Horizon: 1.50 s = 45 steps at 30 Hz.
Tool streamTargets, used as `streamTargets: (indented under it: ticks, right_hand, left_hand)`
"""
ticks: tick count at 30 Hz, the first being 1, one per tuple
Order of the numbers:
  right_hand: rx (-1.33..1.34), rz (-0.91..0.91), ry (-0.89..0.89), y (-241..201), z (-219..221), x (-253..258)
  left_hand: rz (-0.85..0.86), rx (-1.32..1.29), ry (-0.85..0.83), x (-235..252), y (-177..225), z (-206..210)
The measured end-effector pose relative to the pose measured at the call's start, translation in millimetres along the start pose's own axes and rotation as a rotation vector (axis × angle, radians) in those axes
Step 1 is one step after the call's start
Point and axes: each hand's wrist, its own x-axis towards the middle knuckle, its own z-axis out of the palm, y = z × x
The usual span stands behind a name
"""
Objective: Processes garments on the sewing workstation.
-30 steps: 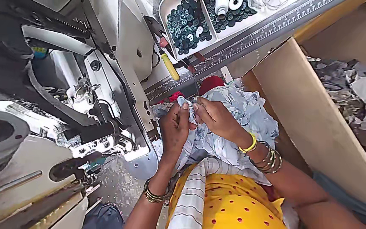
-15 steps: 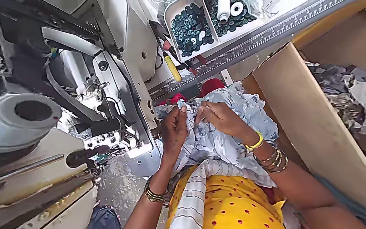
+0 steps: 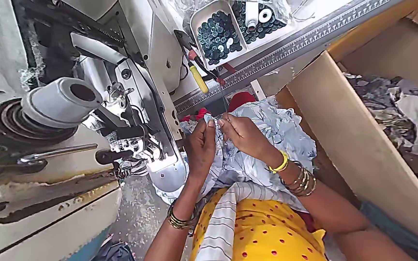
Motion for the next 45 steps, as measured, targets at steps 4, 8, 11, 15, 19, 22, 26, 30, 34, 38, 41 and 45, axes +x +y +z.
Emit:
streamTargets:
  ticks: [4, 8, 11, 15, 19, 22, 26, 30, 34, 38, 41, 45]
  right_hand:
    - [0.005, -0.014, 0.018, 1, 0, 0]
    - [-0.064, -0.020, 0.011, 1, 2, 2]
    - [-0.112, -0.005, -0.080, 0, -1, 3]
    - [-0.115, 0.057, -0.297, 0, -14, 7]
    - [-0.037, 0.078, -0.327, 12, -17, 5]
    - [0.050, -0.012, -0.114, 5, -16, 8]
    - [-0.131, -0.013, -0.119, -2, -10, 12]
    - [-0.134, 0.174, -0.376, 14, -32, 11]
    - [-0.163, 0.077, -0.114, 36, -49, -4]
    - [-0.178, -0.144, -0.341, 40, -17, -25]
    - [-0.156, -0.296, -0.306, 32, -8, -33]
    - [0.056, -0.447, -0.203, 11, -23, -43]
  left_hand:
    - [0.031, 0.011, 0.016, 1, -2, 2]
    - [0.073, 0.006, 0.013, 3, -4, 4]
    - [0.025, -0.017, -0.008, 6, -4, 6]
    - [-0.075, -0.138, 0.015, 9, -6, 11]
    - [-0.073, -0.095, 0.050, 19, 0, 4]
    - [-0.045, -0.071, 0.005, 14, -15, 9]
    - [-0.038, -0.161, 0.038, 12, -13, 14]
    - [-0.068, -0.178, 0.062, 17, -8, -1]
    - [0.012, -0.167, -0.035, -5, -21, -9]
    - [0.114, -0.345, -0.067, -22, -25, -19]
    - [0.191, -0.403, -0.246, -34, -41, -47]
    - [0.382, -0.213, -0.385, -51, -60, -108]
